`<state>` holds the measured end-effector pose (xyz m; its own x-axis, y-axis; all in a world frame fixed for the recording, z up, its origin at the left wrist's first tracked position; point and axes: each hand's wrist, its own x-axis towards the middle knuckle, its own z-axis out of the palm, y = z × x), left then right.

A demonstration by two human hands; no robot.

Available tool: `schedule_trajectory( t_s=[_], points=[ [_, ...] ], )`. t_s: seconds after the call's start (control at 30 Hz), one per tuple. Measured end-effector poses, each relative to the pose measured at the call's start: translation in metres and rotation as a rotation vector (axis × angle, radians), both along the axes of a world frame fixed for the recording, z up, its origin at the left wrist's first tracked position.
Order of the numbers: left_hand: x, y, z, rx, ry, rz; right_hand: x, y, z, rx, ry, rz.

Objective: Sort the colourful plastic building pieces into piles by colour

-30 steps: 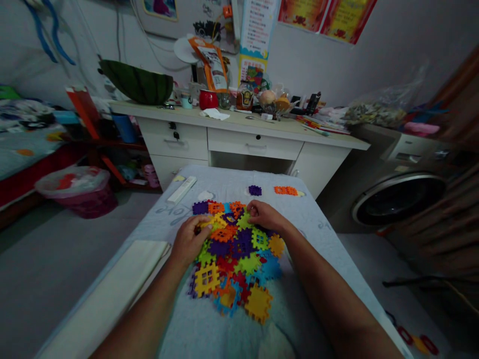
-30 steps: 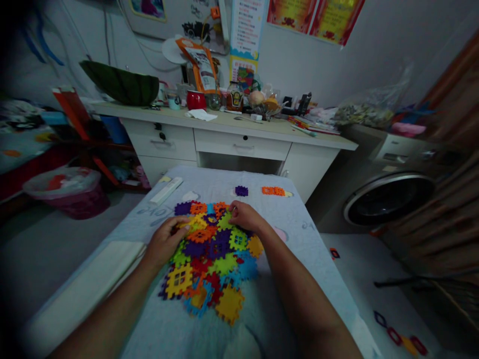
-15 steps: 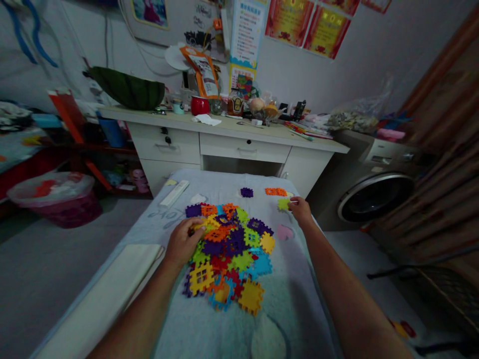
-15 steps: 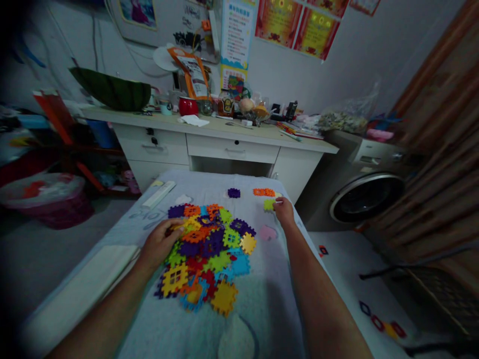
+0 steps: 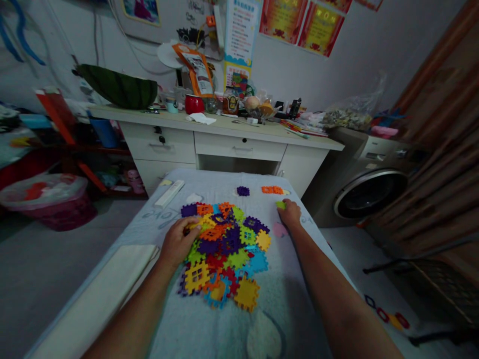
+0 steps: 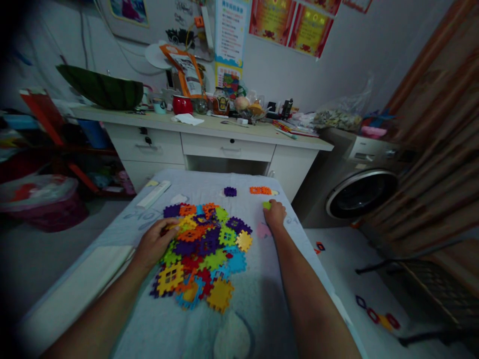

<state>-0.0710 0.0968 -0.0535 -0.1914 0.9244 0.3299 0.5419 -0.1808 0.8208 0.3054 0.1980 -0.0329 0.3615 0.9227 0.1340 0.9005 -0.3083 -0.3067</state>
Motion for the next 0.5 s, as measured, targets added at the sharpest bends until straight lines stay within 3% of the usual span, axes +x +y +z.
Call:
schedule_trajectory(
  t_s=[0.27,0.43,0.5],
  points=[
    [0.0,0.0,0.002,-0.004,-0.003,-0.007,-0.018,-0.006,0.009,0.085,0.03,0.046],
    [0.0,0.001,-0.001,0.004,-0.016,-0.017,-0.067,-0.016,0.026,0.011,0.155,0.532],
    [-0.001,0.002,-0.004,0.01,-0.008,-0.019,-0.089,-0.02,0.029,-0.037,0.127,0.615]
  ],
)
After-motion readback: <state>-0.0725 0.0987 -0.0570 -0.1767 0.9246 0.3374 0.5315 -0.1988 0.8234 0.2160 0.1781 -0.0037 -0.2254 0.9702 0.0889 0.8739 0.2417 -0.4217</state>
